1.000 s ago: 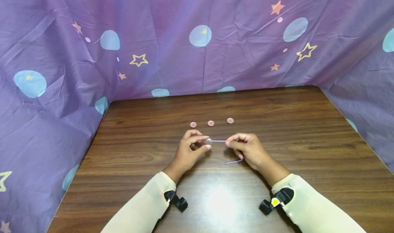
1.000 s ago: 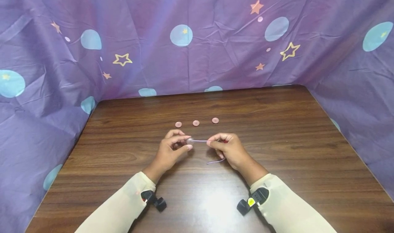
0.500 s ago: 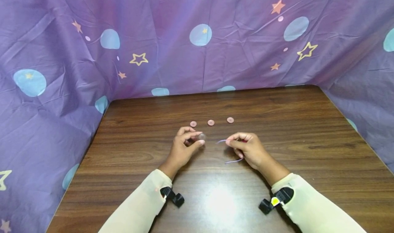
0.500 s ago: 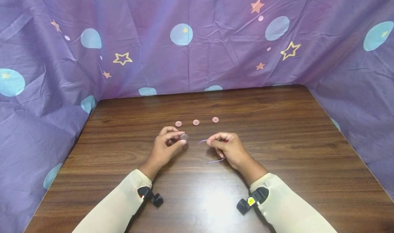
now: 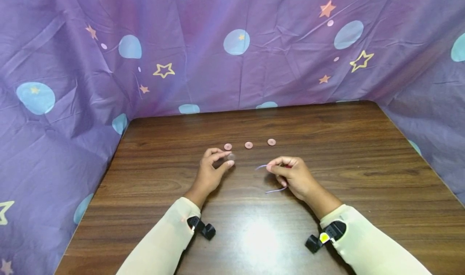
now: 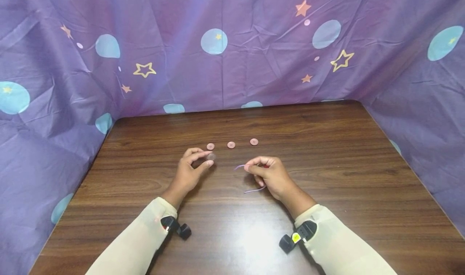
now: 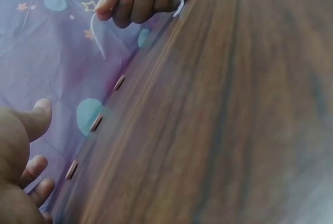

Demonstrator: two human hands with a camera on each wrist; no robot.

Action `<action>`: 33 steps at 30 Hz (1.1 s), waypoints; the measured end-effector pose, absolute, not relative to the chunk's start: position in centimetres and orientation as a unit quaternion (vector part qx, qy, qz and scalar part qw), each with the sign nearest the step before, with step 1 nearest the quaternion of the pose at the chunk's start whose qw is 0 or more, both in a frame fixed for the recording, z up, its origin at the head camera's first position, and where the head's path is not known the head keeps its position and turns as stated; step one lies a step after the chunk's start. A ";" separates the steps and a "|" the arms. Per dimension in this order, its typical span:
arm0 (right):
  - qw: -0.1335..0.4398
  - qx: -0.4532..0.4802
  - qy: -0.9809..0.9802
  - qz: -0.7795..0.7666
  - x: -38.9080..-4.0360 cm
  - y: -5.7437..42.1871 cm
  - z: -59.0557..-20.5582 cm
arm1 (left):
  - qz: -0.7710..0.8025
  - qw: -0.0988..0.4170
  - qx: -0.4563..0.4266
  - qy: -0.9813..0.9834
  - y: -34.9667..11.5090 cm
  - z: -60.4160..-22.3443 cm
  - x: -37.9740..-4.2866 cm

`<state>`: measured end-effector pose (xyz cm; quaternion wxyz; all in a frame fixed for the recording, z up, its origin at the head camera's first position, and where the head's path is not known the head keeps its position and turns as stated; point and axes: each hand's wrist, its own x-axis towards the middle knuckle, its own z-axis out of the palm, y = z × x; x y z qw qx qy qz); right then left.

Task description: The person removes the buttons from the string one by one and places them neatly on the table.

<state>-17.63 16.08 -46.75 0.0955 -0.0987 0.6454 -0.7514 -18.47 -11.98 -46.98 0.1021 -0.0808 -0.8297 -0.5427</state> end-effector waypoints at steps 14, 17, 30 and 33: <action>0.094 -0.083 0.651 -0.748 -17.8 16.1 -46.8 | -0.484 0.086 -0.029 -0.870 -12.8 -47.2 -19.2; 0.101 -0.072 0.648 -0.751 -17.8 16.0 -46.7 | -0.475 0.078 -0.025 -0.876 -12.8 -47.1 -19.3; 0.115 -0.057 0.612 -0.780 -17.9 16.0 -46.4 | -0.441 0.081 -0.008 -0.894 -12.5 -46.9 -19.3; 0.119 -0.050 0.603 -0.788 -17.9 16.1 -46.4 | -0.434 0.074 -0.004 -0.898 -12.4 -46.8 -19.1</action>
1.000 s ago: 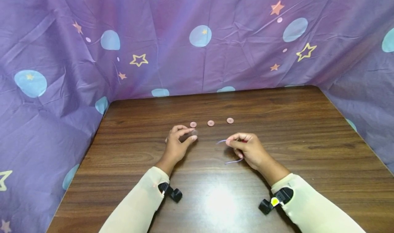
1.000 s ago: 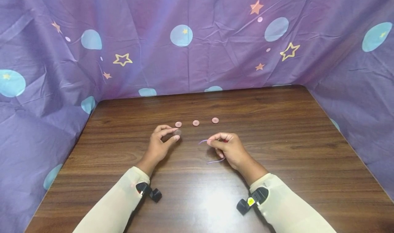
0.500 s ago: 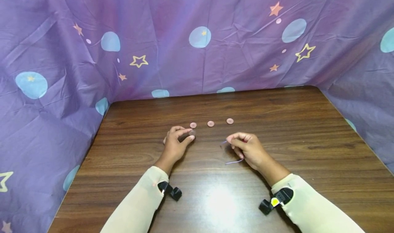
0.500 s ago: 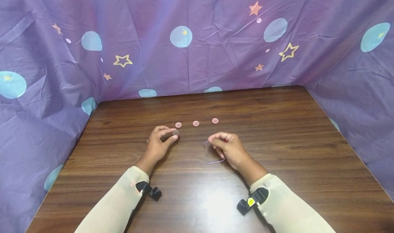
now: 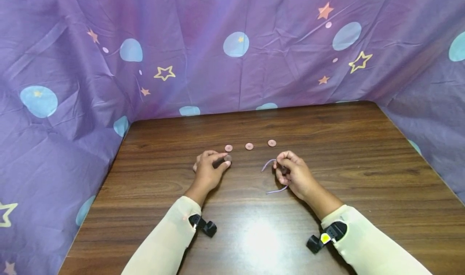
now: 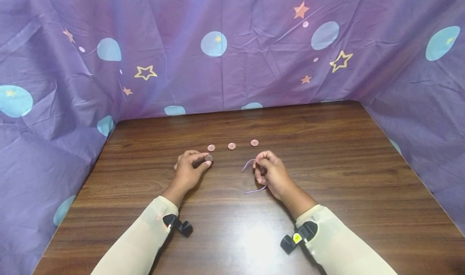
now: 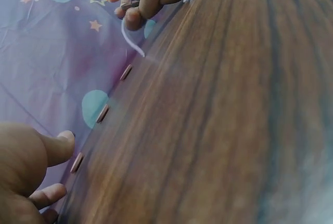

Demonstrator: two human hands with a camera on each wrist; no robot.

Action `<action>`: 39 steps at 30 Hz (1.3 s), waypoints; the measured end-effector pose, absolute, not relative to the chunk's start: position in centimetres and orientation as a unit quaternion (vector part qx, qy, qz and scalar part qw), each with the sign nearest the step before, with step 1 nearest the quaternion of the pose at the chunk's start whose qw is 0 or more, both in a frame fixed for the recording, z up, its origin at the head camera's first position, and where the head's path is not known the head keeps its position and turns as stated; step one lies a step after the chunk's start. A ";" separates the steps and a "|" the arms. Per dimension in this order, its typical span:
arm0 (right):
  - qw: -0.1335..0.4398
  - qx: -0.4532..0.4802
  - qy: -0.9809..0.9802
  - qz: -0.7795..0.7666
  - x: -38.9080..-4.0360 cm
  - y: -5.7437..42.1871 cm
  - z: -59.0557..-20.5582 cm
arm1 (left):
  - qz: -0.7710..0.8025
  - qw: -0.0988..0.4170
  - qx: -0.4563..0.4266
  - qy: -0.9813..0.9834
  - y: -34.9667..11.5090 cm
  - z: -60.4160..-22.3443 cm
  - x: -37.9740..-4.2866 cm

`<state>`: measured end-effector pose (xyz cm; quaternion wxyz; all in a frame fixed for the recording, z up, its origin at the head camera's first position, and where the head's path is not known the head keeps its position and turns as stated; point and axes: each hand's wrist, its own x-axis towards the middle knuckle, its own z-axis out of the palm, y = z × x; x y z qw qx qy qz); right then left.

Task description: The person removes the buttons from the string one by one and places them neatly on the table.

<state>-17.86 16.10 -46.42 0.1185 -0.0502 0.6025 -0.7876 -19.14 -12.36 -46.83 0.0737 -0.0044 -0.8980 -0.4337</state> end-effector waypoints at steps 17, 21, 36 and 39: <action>0.119 -0.058 0.637 -0.760 -17.9 16.3 -46.7 | -0.425 0.097 -0.008 -0.900 -11.9 -47.0 -19.0; 0.115 -0.063 0.632 -0.764 -17.9 16.2 -46.7 | -0.423 0.094 -0.004 -0.901 -11.9 -47.0 -19.0; 0.127 -0.049 0.624 -0.769 -18.0 16.2 -46.7 | -0.419 0.089 -0.013 -0.904 -12.0 -46.9 -18.9; 0.132 -0.052 0.627 -0.766 -18.0 16.3 -46.7 | -0.417 0.090 -0.018 -0.904 -12.0 -47.0 -18.9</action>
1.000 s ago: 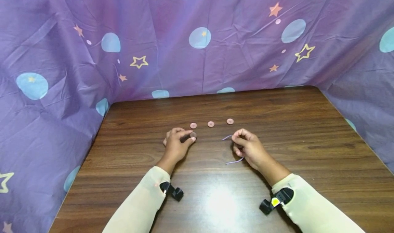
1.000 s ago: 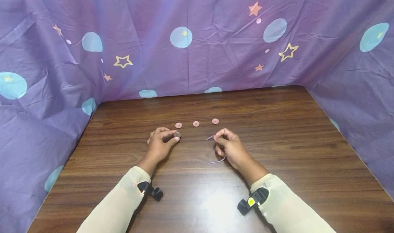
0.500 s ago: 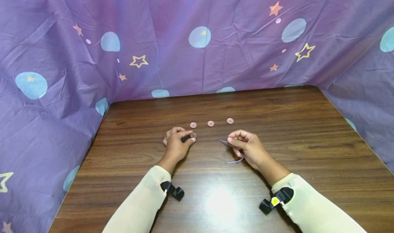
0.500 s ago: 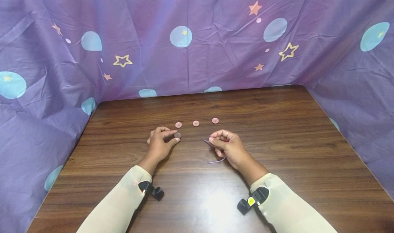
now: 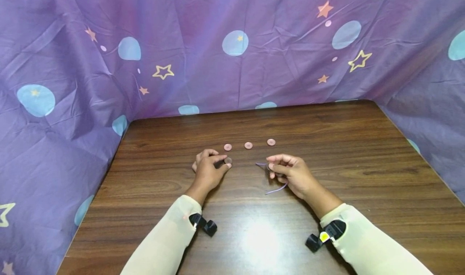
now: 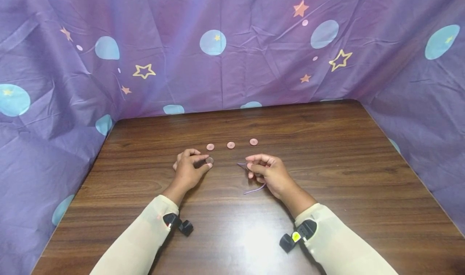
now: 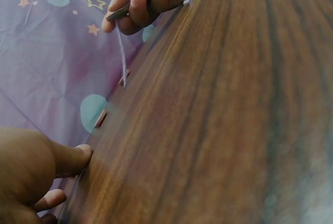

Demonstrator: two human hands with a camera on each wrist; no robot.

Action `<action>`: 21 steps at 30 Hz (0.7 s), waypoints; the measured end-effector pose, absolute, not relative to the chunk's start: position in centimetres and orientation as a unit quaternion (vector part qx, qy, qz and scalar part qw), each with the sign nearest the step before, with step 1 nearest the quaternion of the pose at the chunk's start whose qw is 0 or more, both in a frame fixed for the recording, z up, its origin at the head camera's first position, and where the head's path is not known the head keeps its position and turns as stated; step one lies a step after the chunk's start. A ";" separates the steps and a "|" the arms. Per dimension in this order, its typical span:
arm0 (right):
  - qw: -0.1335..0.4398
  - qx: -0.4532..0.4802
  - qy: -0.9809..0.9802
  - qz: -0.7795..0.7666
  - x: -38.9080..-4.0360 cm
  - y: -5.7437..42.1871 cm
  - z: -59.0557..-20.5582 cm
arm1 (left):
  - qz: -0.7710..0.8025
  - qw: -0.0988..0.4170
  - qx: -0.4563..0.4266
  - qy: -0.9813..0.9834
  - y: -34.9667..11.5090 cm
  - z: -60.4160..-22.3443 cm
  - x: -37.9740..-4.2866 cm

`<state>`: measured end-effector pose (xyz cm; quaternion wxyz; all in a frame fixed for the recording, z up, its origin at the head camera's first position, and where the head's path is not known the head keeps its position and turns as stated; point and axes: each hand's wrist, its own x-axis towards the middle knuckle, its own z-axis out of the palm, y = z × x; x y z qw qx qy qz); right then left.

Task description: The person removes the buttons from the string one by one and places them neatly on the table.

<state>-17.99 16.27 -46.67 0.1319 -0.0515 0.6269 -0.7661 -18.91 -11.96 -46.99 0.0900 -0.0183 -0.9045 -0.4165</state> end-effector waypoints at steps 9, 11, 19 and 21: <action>0.136 -0.057 0.640 -0.754 -18.1 16.4 -46.8 | -0.413 0.090 -0.021 -0.906 -11.9 -47.0 -19.0; 0.139 -0.056 0.643 -0.751 -18.1 16.4 -46.8 | -0.412 0.089 -0.021 -0.907 -11.9 -47.0 -19.0; 0.125 -0.094 0.656 -0.738 -18.1 16.3 -47.0 | -0.408 0.090 -0.022 -0.908 -12.0 -47.1 -19.0; 0.120 -0.102 0.655 -0.739 -18.0 16.2 -47.0 | -0.409 0.090 -0.022 -0.908 -12.0 -47.1 -19.0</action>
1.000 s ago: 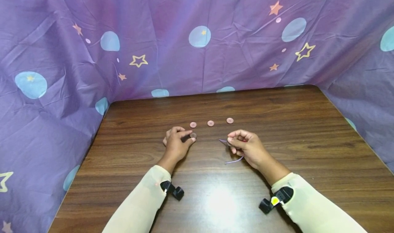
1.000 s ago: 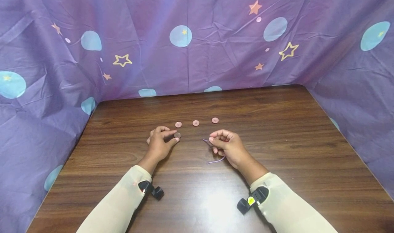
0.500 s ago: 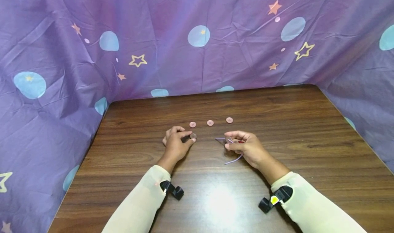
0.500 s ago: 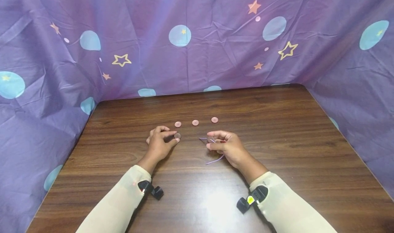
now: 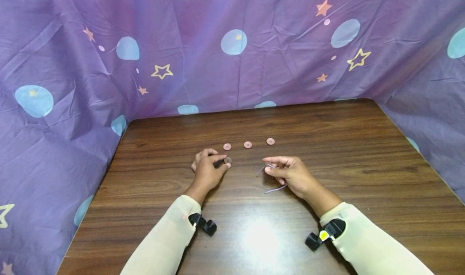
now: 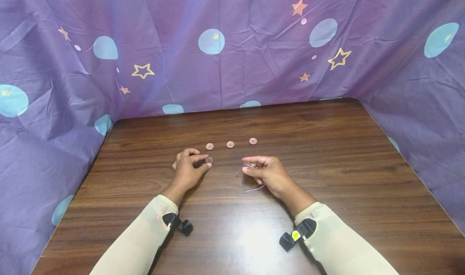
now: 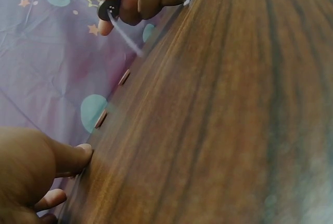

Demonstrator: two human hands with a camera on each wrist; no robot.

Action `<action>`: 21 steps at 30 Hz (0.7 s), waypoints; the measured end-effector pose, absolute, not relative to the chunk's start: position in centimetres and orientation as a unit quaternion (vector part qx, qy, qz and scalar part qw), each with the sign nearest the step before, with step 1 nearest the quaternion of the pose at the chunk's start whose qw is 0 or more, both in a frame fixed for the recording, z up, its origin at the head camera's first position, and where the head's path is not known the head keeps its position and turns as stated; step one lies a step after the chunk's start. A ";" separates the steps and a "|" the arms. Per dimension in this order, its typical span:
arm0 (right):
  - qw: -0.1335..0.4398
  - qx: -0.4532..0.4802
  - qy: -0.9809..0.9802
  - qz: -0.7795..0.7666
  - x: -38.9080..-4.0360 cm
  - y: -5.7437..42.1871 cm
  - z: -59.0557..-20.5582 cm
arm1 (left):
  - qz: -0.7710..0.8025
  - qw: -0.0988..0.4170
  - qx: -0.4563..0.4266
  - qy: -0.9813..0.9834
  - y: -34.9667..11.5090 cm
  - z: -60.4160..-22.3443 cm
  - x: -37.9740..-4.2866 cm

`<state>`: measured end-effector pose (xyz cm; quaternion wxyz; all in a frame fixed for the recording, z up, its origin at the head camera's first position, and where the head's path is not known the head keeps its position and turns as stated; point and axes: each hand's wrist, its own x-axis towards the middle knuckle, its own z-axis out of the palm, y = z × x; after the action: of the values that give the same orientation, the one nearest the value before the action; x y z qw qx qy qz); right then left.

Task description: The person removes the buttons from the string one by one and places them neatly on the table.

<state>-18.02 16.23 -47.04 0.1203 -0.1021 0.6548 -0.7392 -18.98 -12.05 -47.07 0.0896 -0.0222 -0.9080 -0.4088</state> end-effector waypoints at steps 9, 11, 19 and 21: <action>0.123 -0.105 0.663 -0.731 -18.0 16.3 -46.8 | -0.410 0.085 -0.026 -0.908 -12.0 -46.9 -18.9; 0.126 -0.102 0.667 -0.727 -17.9 16.2 -46.8 | -0.410 0.084 -0.028 -0.908 -12.0 -46.9 -18.9; 0.138 -0.098 0.679 -0.714 -18.0 16.3 -46.8 | -0.408 0.085 -0.028 -0.909 -12.0 -47.0 -19.0; 0.140 -0.098 0.679 -0.714 -18.0 16.2 -46.7 | -0.407 0.084 -0.028 -0.909 -12.1 -47.0 -19.0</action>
<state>-18.02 16.22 -46.71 0.1400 -0.0980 0.6792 -0.7138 -18.98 -12.07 -47.04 0.0840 -0.0281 -0.9089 -0.4074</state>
